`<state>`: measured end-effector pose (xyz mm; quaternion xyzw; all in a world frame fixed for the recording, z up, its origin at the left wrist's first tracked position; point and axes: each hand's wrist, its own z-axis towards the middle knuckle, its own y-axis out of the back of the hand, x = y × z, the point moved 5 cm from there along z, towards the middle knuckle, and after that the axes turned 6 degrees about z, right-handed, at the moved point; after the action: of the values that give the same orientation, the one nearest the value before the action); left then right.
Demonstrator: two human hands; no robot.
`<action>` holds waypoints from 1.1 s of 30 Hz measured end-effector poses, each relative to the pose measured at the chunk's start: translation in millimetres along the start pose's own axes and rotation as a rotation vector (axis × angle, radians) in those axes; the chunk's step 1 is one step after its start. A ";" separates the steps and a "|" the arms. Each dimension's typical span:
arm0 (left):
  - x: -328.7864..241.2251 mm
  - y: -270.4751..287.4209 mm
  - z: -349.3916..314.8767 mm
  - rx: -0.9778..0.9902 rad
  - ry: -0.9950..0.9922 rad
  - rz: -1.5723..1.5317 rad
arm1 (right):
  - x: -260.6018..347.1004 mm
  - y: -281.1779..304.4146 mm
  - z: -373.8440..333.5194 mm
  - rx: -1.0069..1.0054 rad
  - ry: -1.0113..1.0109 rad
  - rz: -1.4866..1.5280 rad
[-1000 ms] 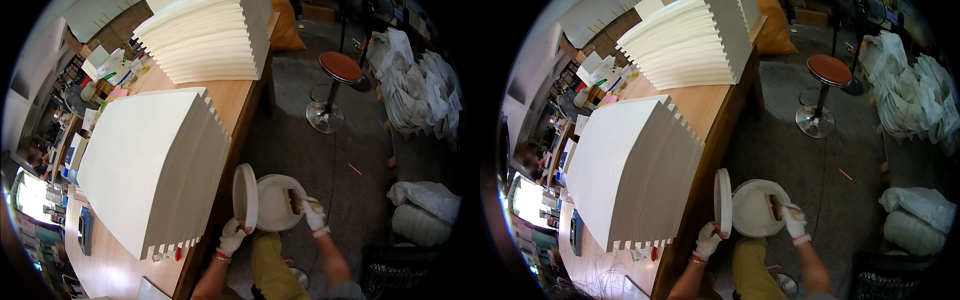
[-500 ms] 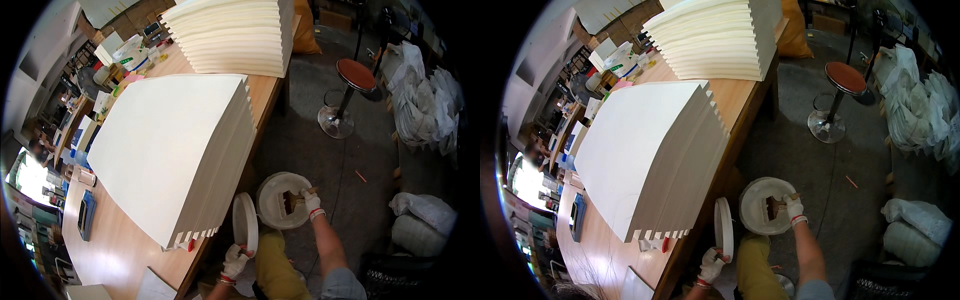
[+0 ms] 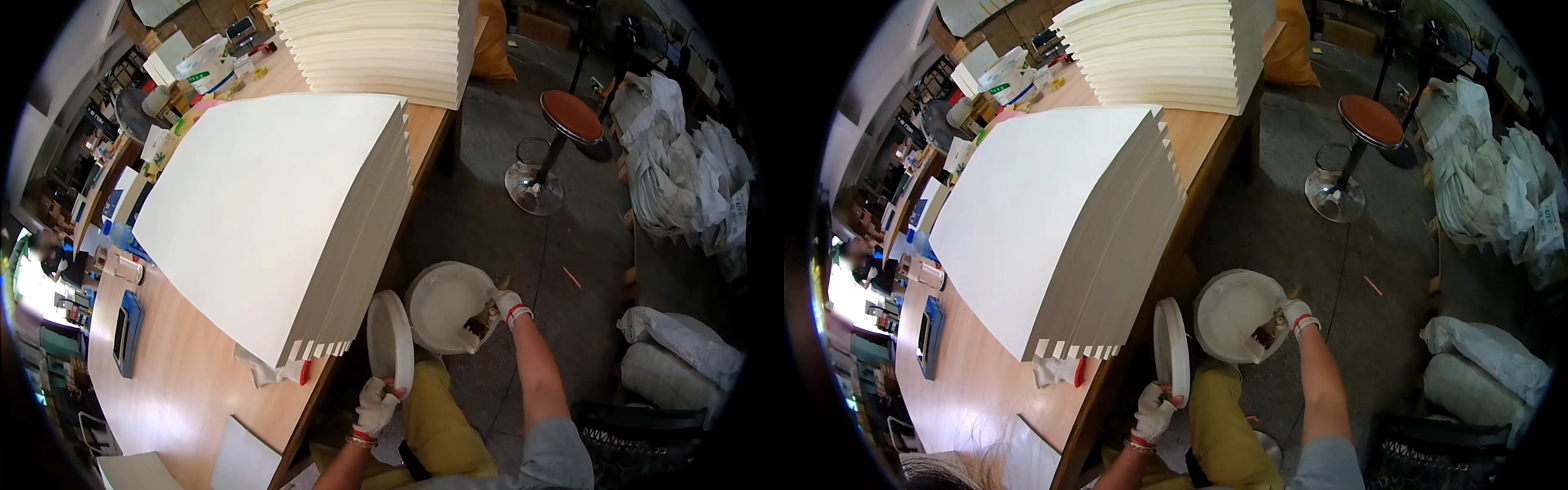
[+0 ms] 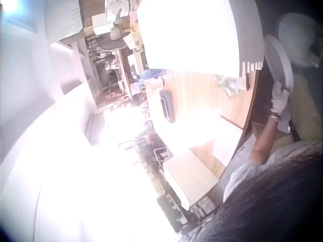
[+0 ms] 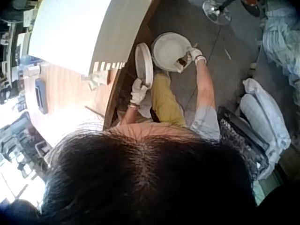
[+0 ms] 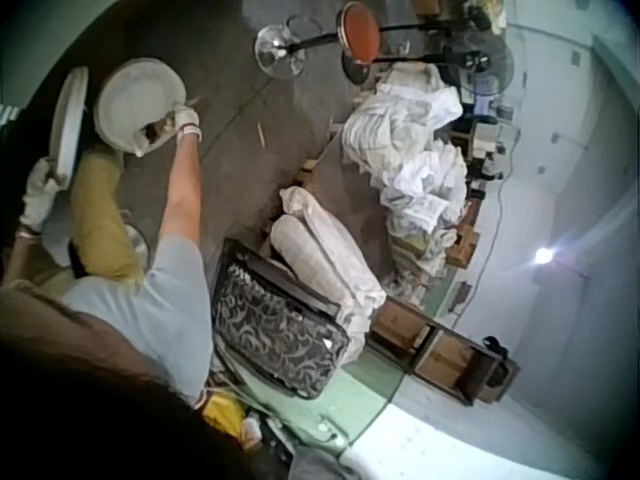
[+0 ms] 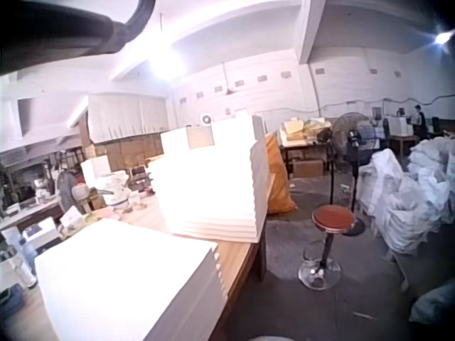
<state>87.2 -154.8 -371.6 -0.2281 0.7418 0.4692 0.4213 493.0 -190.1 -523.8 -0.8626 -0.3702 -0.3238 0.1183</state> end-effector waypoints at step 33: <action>-37.8 -194.6 95.8 0.707 -0.554 0.800 | -23.8 53.5 -147.5 0.154 0.193 1.370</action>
<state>289.8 -160.5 -457.6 0.3536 0.7436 0.3583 0.4401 449.5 -306.2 -424.8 -0.8583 0.2478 -0.2243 0.3894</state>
